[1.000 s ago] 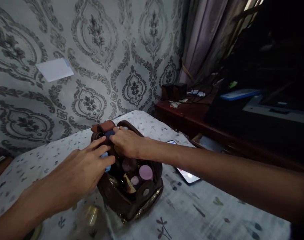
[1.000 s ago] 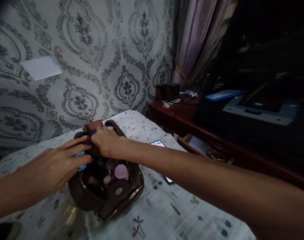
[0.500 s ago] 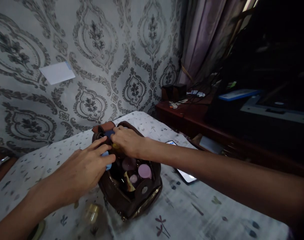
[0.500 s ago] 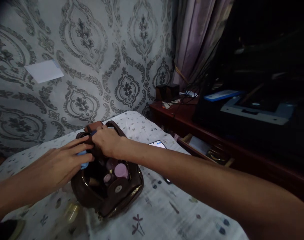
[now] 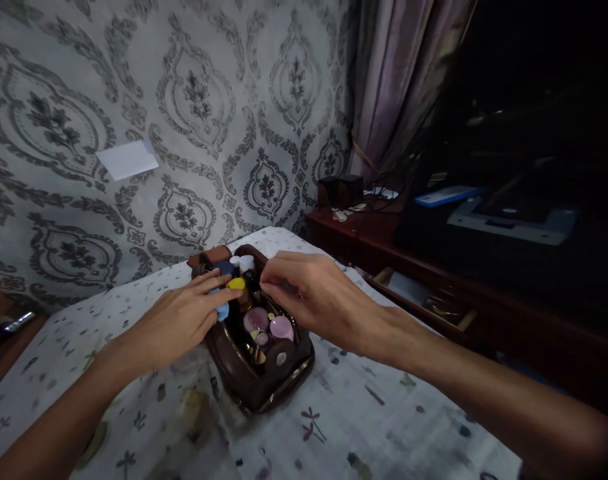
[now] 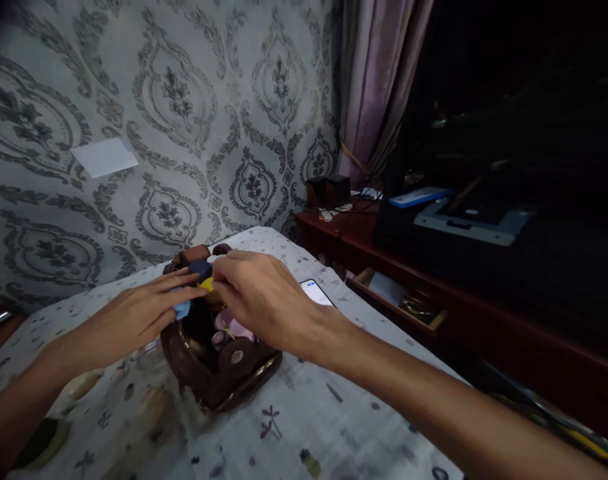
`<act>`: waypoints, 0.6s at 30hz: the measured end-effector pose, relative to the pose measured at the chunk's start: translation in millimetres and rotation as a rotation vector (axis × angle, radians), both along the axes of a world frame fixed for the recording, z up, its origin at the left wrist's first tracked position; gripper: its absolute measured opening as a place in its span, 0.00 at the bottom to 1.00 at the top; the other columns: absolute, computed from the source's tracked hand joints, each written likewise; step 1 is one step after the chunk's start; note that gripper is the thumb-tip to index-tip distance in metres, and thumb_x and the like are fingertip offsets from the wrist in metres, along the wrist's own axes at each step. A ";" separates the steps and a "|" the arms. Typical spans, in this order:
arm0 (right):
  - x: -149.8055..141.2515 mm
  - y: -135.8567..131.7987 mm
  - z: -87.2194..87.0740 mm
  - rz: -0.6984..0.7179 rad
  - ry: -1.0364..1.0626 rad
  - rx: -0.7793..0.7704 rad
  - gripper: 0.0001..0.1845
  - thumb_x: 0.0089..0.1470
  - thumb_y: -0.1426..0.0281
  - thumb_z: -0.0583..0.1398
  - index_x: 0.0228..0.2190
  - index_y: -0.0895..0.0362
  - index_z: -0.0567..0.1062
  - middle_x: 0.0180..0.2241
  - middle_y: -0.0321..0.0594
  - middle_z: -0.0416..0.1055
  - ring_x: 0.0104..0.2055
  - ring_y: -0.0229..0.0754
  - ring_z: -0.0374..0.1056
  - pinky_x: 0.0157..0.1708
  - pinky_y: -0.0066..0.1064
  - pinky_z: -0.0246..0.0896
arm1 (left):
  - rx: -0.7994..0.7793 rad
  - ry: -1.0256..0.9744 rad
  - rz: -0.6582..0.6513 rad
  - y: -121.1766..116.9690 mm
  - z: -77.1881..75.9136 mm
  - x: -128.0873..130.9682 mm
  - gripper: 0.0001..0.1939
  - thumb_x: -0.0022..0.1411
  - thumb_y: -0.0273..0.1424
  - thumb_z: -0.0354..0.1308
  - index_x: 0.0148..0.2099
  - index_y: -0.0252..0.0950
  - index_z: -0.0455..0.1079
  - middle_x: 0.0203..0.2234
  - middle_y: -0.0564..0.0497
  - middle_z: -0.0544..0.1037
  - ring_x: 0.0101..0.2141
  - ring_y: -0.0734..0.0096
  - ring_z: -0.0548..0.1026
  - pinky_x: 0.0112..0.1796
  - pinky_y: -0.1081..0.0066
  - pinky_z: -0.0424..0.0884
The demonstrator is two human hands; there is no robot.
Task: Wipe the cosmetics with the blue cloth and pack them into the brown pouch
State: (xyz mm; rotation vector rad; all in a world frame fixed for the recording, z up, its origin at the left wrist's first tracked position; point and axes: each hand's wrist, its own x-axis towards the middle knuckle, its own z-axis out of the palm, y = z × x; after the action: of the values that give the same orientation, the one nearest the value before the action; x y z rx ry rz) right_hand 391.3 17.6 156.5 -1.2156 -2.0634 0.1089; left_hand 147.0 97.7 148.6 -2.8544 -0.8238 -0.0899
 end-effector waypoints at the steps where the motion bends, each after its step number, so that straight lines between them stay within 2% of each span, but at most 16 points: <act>1: 0.2 -7.3 -1.4 0.011 0.026 0.007 0.08 0.58 0.78 0.59 0.29 0.59 0.76 0.27 0.35 0.71 0.26 0.33 0.61 0.28 0.25 0.51 | -0.018 -0.028 0.019 -1.7 1.0 0.3 0.28 0.66 0.25 0.43 0.65 0.48 0.64 0.67 0.53 0.63 0.65 0.60 0.63 0.58 0.59 0.69; 4: -2.0 -29.1 -5.0 0.052 0.105 0.050 0.06 0.60 0.77 0.59 0.31 0.59 0.76 0.28 0.35 0.72 0.28 0.34 0.64 0.29 0.24 0.54 | -0.051 -0.166 0.086 -9.1 2.8 -2.2 0.27 0.68 0.29 0.41 0.67 0.44 0.61 0.68 0.50 0.59 0.63 0.60 0.65 0.57 0.61 0.68; 6: -6.1 -43.6 -8.3 0.089 0.149 0.062 0.06 0.61 0.76 0.58 0.33 0.59 0.75 0.29 0.36 0.73 0.29 0.34 0.66 0.30 0.24 0.56 | -0.038 -0.300 0.139 -15.3 1.7 -9.4 0.26 0.68 0.30 0.40 0.66 0.40 0.61 0.66 0.47 0.63 0.61 0.59 0.67 0.57 0.61 0.67; 9: -18.5 -64.9 -18.6 0.193 0.184 0.025 0.07 0.63 0.75 0.56 0.34 0.58 0.75 0.30 0.37 0.73 0.31 0.35 0.68 0.32 0.25 0.60 | 0.014 -0.502 0.236 -26.3 -6.4 -30.7 0.24 0.67 0.33 0.41 0.61 0.34 0.65 0.56 0.42 0.72 0.56 0.58 0.72 0.55 0.61 0.68; 13: -50.9 -86.0 -45.0 0.344 0.048 -0.149 0.08 0.65 0.72 0.55 0.36 0.58 0.75 0.33 0.39 0.74 0.34 0.38 0.71 0.36 0.29 0.66 | -0.021 -0.684 0.427 -46.4 -33.3 -69.8 0.21 0.67 0.37 0.44 0.55 0.34 0.68 0.49 0.43 0.77 0.50 0.58 0.75 0.52 0.61 0.70; 16: -83.1 -86.9 -71.4 0.410 -0.137 -0.333 0.07 0.64 0.72 0.57 0.42 0.59 0.74 0.43 0.45 0.73 0.40 0.44 0.73 0.38 0.34 0.70 | -0.116 -0.720 0.518 -65.4 -61.8 -93.8 0.20 0.68 0.40 0.44 0.53 0.36 0.68 0.48 0.44 0.78 0.47 0.58 0.76 0.49 0.61 0.71; 18: -104.2 -79.3 -89.5 0.408 -0.137 -0.396 0.12 0.61 0.74 0.58 0.48 0.59 0.72 0.50 0.48 0.70 0.46 0.47 0.73 0.44 0.38 0.70 | -0.150 -0.709 0.522 -78.1 -81.2 -103.7 0.19 0.68 0.39 0.44 0.52 0.36 0.68 0.46 0.44 0.79 0.46 0.59 0.76 0.47 0.61 0.72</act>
State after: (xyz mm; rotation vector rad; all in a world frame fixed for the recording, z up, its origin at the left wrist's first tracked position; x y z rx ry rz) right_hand 287.1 -61.7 67.1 -1.0228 -2.4659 0.6683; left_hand 43.3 19.6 67.4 -2.6147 -1.7282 -1.0394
